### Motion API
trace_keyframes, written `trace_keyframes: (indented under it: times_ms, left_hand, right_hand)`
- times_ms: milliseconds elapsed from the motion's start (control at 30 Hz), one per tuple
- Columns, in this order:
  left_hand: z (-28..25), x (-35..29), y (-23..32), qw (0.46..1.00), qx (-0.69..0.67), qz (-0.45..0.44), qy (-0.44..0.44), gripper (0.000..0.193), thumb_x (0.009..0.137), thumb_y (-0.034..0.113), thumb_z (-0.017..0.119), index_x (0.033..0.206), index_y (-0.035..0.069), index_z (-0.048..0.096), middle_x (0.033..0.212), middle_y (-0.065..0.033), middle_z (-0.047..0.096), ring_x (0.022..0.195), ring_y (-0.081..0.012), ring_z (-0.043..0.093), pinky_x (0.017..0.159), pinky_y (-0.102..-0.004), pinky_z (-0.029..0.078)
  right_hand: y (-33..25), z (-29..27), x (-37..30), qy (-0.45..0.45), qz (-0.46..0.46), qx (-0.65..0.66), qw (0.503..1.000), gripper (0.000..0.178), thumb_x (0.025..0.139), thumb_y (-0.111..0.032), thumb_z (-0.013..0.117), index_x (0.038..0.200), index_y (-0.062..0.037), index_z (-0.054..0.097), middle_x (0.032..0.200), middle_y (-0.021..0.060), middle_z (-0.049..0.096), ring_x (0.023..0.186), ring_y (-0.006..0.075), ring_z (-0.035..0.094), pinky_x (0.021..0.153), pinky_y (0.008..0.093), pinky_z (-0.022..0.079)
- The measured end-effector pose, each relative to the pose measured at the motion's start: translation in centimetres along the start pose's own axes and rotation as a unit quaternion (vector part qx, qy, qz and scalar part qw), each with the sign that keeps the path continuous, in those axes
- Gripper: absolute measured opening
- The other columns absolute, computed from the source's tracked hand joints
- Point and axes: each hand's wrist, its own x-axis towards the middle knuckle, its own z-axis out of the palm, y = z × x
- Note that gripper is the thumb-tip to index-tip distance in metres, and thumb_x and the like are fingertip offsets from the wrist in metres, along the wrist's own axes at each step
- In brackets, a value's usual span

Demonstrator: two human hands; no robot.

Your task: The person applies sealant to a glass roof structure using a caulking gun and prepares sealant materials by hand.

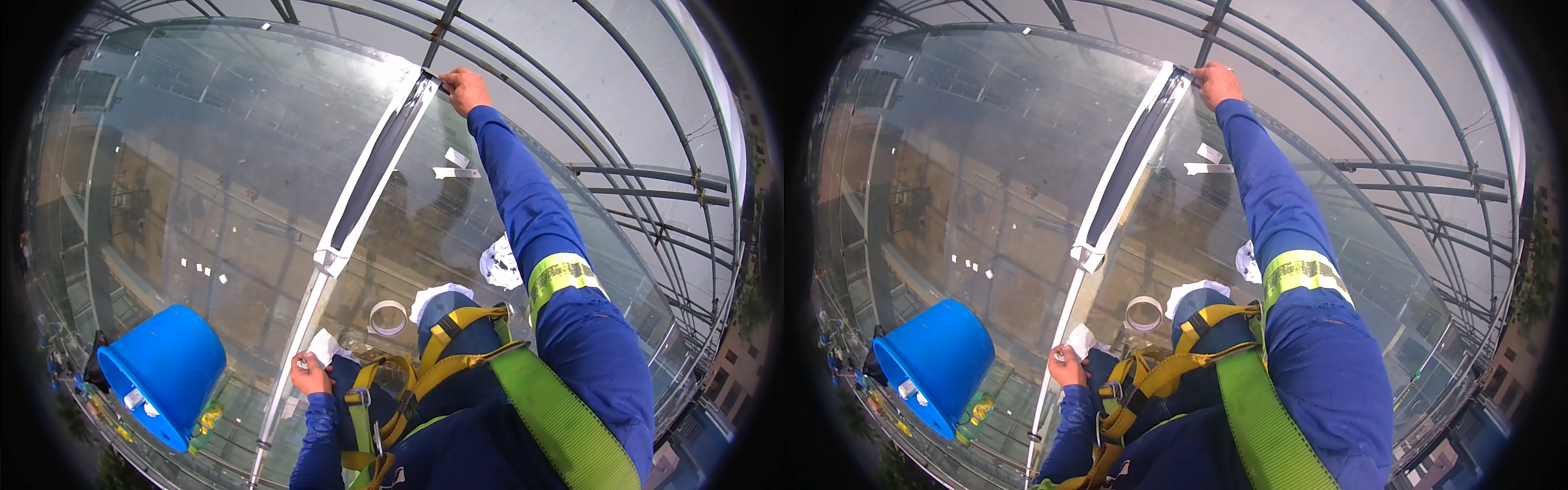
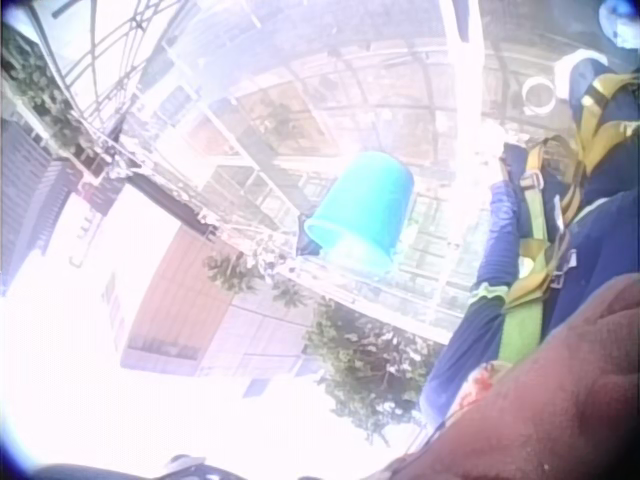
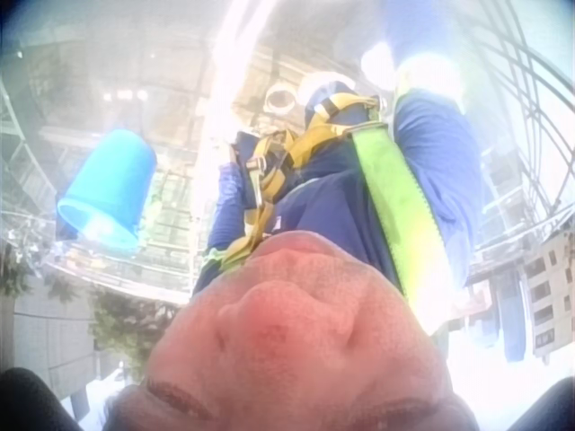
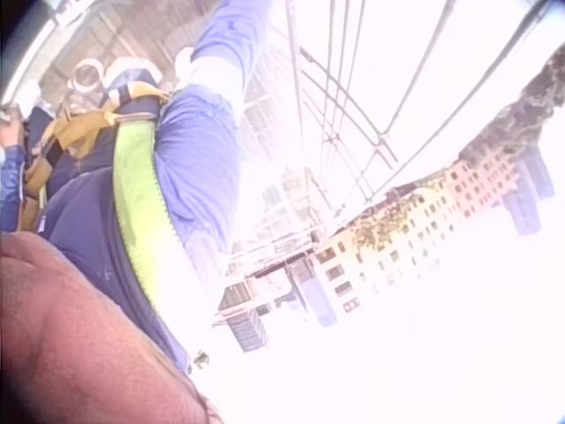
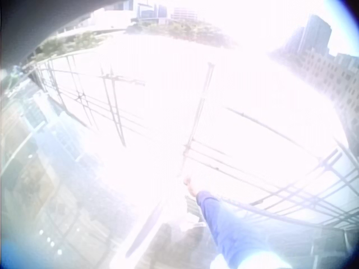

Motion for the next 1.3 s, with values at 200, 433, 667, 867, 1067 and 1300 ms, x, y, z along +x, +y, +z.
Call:
trace_keyframes:
  times_ms: [200, 433, 667, 867, 1067, 1300]
  left_hand:
    - [-0.2, -0.2, 0.1, 1.0, -0.006, 0.005, -0.004, 0.017, 0.098, 0.017, 0.056, 0.104, 0.0, 0.056, 0.071, -0.0103, 0.061, 0.044, -0.0154, 0.059, 0.029, -0.0271, 0.039]
    - [-0.4, -0.3, 0.1, 1.0, -0.016, 0.012, -0.011, 0.019, 0.099, 0.018, 0.056, 0.105, 0.0, 0.056, 0.073, -0.0108, 0.063, 0.045, -0.015, 0.06, 0.03, -0.0261, 0.039]
    - [-0.7, -0.6, 0.2, 0.999, -0.027, 0.02, -0.006, 0.018, 0.098, 0.018, 0.056, 0.104, 0.001, 0.057, 0.074, -0.0114, 0.064, 0.045, -0.015, 0.06, 0.03, -0.0259, 0.04]
    - [-1.0, -0.4, -0.2, 0.999, -0.044, 0.017, -0.009, 0.018, 0.098, 0.018, 0.057, 0.104, 0.001, 0.057, 0.074, -0.0113, 0.065, 0.046, -0.0154, 0.061, 0.03, -0.0263, 0.04]
    - [-1.2, -0.8, 0.3, 0.998, -0.056, -0.002, -0.007, 0.02, 0.097, 0.019, 0.056, 0.105, 0.001, 0.057, 0.076, -0.0118, 0.065, 0.048, -0.0156, 0.062, 0.031, -0.0259, 0.041]
    - [-1.3, 0.4, -1.7, 0.997, -0.067, 0.004, -0.032, 0.024, 0.096, 0.019, 0.059, 0.11, 0.0, 0.056, 0.083, -0.0141, 0.067, 0.049, -0.0169, 0.063, 0.03, -0.0256, 0.04]
  right_hand:
    - [-1.4, 1.0, -1.5, 0.032, -0.05, -0.11, 0.992, 0.03, 0.092, -0.009, 0.055, 0.115, -0.0182, 0.071, 0.113, 0.0074, 0.066, 0.1, 0.0342, 0.064, 0.087, 0.0441, 0.054]
    - [-2.2, 1.3, -3.0, 0.028, -0.05, -0.092, 0.994, 0.027, 0.095, -0.01, 0.053, 0.116, -0.0142, 0.071, 0.114, 0.0088, 0.065, 0.1, 0.037, 0.063, 0.09, 0.0446, 0.052]
    - [-3.8, 1.7, -5.1, -0.001, -0.068, -0.084, 0.994, 0.03, 0.092, -0.007, 0.054, 0.117, -0.0129, 0.07, 0.114, 0.0093, 0.065, 0.095, 0.0387, 0.063, 0.086, 0.0447, 0.054]
    - [-5.7, 2.1, -8.2, -0.007, -0.09, -0.062, 0.994, 0.026, 0.093, -0.01, 0.056, 0.114, -0.0138, 0.072, 0.11, 0.0094, 0.066, 0.092, 0.0366, 0.065, 0.083, 0.045, 0.054]
    - [-7.6, 1.5, -9.5, -0.036, -0.055, 0.062, 0.996, 0.022, 0.09, -0.011, 0.064, 0.109, -0.0133, 0.075, 0.1, 0.0115, 0.069, 0.093, 0.0336, 0.066, 0.083, 0.0417, 0.054]
    - [-7.7, 1.7, -6.9, 0.012, 0.077, 0.119, 0.99, 0.022, 0.089, -0.012, 0.067, 0.11, -0.0132, 0.074, 0.094, 0.0164, 0.073, 0.085, 0.0297, 0.071, 0.08, 0.0381, 0.055]
